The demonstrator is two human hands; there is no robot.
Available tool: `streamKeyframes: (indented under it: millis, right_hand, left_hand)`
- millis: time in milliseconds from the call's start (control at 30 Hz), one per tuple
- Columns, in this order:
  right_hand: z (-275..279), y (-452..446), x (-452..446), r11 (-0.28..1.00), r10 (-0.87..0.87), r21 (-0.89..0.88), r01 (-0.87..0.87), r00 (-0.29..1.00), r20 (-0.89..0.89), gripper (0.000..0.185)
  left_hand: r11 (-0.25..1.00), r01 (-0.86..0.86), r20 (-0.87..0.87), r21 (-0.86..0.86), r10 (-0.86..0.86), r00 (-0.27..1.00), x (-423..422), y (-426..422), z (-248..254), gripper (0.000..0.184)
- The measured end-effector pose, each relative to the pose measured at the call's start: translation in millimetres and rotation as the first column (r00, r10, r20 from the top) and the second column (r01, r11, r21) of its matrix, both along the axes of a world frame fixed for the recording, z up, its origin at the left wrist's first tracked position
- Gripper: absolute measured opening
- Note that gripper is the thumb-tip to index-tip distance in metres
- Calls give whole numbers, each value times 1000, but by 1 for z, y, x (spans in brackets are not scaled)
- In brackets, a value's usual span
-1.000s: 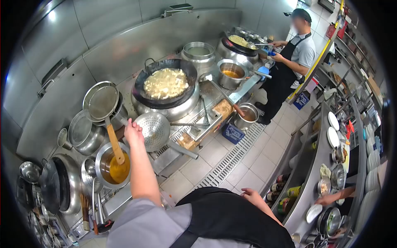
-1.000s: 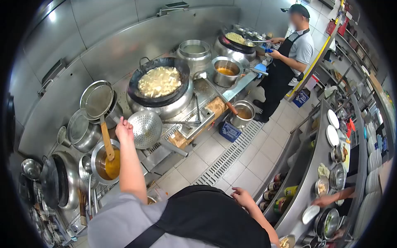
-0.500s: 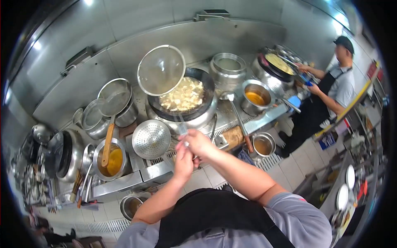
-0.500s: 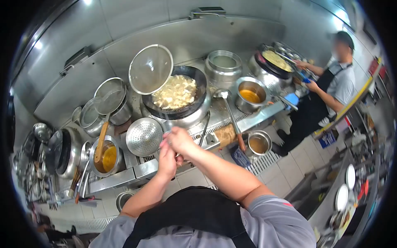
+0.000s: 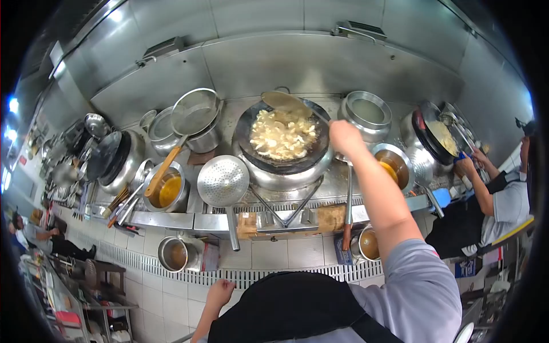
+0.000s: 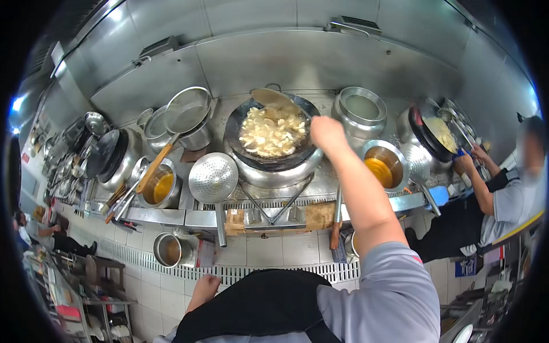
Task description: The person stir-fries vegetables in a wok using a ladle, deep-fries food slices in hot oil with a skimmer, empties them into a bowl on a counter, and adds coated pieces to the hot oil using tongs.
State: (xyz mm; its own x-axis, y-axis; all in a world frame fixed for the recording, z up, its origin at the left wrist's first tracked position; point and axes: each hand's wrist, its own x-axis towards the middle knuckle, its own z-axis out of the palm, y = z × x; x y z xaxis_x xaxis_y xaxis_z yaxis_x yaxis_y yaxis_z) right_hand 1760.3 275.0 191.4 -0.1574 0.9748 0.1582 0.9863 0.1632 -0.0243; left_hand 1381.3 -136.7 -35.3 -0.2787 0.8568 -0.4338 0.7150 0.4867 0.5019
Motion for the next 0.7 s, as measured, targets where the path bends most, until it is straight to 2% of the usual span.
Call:
streamKeyframes:
  millis: [67, 100, 167, 233, 267, 300, 367, 433, 467, 533, 567, 633, 700]
  right_hand:
    - [41, -13, -3, 1000, 5, 21, -6, 998, 57, 24]
    - [44, -7, 2, 998, 34, 56, -36, 999, 31, 25]
    - [45, 0, -14, 999, -34, -38, 36, 999, 43, 26]
    - [6, 21, -26, 996, 11, -92, -2, 995, 103, 26]
    - [12, 19, -32, 998, -10, -69, 15, 998, 67, 25]
    - [24, 20, -32, 998, -3, -63, 8, 997, 74, 25]
    - [78, -10, -37, 984, 44, -178, -7, 977, 207, 25]
    - [116, -45, -36, 979, 17, -203, 34, 969, 247, 26]
    - [112, -50, -39, 980, 22, -198, 29, 967, 254, 26]
    - [92, -51, -45, 982, -3, -185, 32, 988, 153, 25]
    - [74, -51, -63, 964, -47, -252, 87, 986, 158, 25]
    - [32, -34, -82, 975, -13, -215, 52, 984, 180, 25]
    - [48, -48, -87, 980, -29, -187, 63, 983, 180, 25]
  left_hand:
    - [998, -58, -84, -38, 55, 995, -5, -42, -17, 39]
    - [995, -65, -104, -81, 56, 993, -9, -60, -26, 38]
    - [978, -57, -87, -201, 40, 995, -19, -88, -51, 37]
    - [951, -41, -63, -305, 22, 998, -30, -118, -75, 36]
    - [939, -38, -56, -342, 20, 998, -37, -133, -84, 35]
    - [929, -45, -47, -367, 30, 998, -43, -147, -94, 35]
    - [913, -59, -35, -403, 49, 998, -59, -170, -105, 34]
    - [905, -74, -27, -418, 69, 997, -73, -187, -116, 33]
    - [906, -84, -26, -415, 80, 996, -80, -193, -120, 32]
    - [907, -85, -16, -413, 86, 996, -94, -201, -129, 31]
    - [909, -82, -5, -409, 87, 996, -99, -201, -135, 30]
    - [922, -79, 4, -378, 87, 996, -111, -197, -144, 29]
    - [941, -82, 16, -329, 92, 996, -125, -191, -154, 28]
